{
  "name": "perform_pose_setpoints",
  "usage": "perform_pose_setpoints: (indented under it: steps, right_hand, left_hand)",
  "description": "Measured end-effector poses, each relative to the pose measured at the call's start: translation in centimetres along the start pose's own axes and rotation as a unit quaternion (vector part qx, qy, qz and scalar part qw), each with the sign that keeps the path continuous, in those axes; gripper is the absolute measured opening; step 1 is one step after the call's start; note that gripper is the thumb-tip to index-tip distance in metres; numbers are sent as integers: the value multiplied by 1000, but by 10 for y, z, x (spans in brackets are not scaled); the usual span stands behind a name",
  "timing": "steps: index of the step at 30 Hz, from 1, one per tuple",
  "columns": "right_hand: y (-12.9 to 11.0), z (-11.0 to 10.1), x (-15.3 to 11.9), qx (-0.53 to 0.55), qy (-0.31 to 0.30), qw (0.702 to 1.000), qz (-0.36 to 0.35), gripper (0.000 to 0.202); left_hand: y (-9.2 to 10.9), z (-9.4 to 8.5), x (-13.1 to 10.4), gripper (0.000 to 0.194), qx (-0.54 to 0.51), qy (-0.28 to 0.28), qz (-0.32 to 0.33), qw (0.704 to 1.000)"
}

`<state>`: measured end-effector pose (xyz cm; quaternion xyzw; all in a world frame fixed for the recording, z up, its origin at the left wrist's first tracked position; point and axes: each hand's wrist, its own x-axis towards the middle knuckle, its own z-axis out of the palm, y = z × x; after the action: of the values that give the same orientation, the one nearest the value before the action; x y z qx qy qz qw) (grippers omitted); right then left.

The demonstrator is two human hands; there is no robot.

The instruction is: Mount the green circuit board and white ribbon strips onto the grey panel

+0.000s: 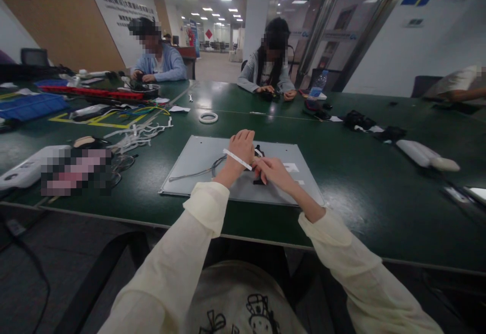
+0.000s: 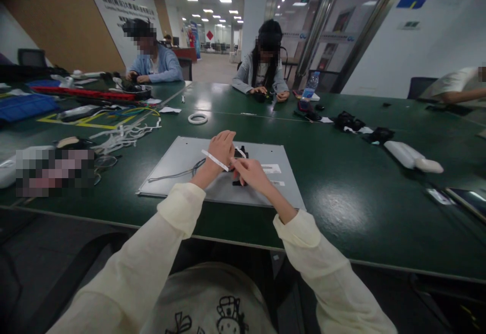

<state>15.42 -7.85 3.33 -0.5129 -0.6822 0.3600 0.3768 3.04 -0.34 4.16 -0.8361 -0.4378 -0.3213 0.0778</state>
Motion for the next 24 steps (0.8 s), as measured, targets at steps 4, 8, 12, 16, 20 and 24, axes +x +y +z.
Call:
perform_pose_setpoints:
  steps: [4,8,12,16,20,24]
  right_hand:
    - [-11,8,-6,10,-46,998,-47,39]
    - [-18,4,-7,61,-37,996,-61,35]
    - [-16,-15,-6,146,8,988,-53,37]
    - [-5,-40,-5,176,30,984,-26,37]
    - [4,-49,-3,99,-1,995,3,40]
    - [2,-42,-3,-10,80,997,-17,46]
  left_hand:
    - [3,-2,-1,32,17,-14,-20,1000]
    - [-1,-3,1,28,27,-9,-16,999]
    - [-15,-8,6,27,-73,20,-45,996]
    - [-22,-20,7,33,-370,-71,-122,918]
    - [-12,-28,-1,58,-512,-285,-132,800]
    - [0,-24,-12,48,-512,-301,-120,795]
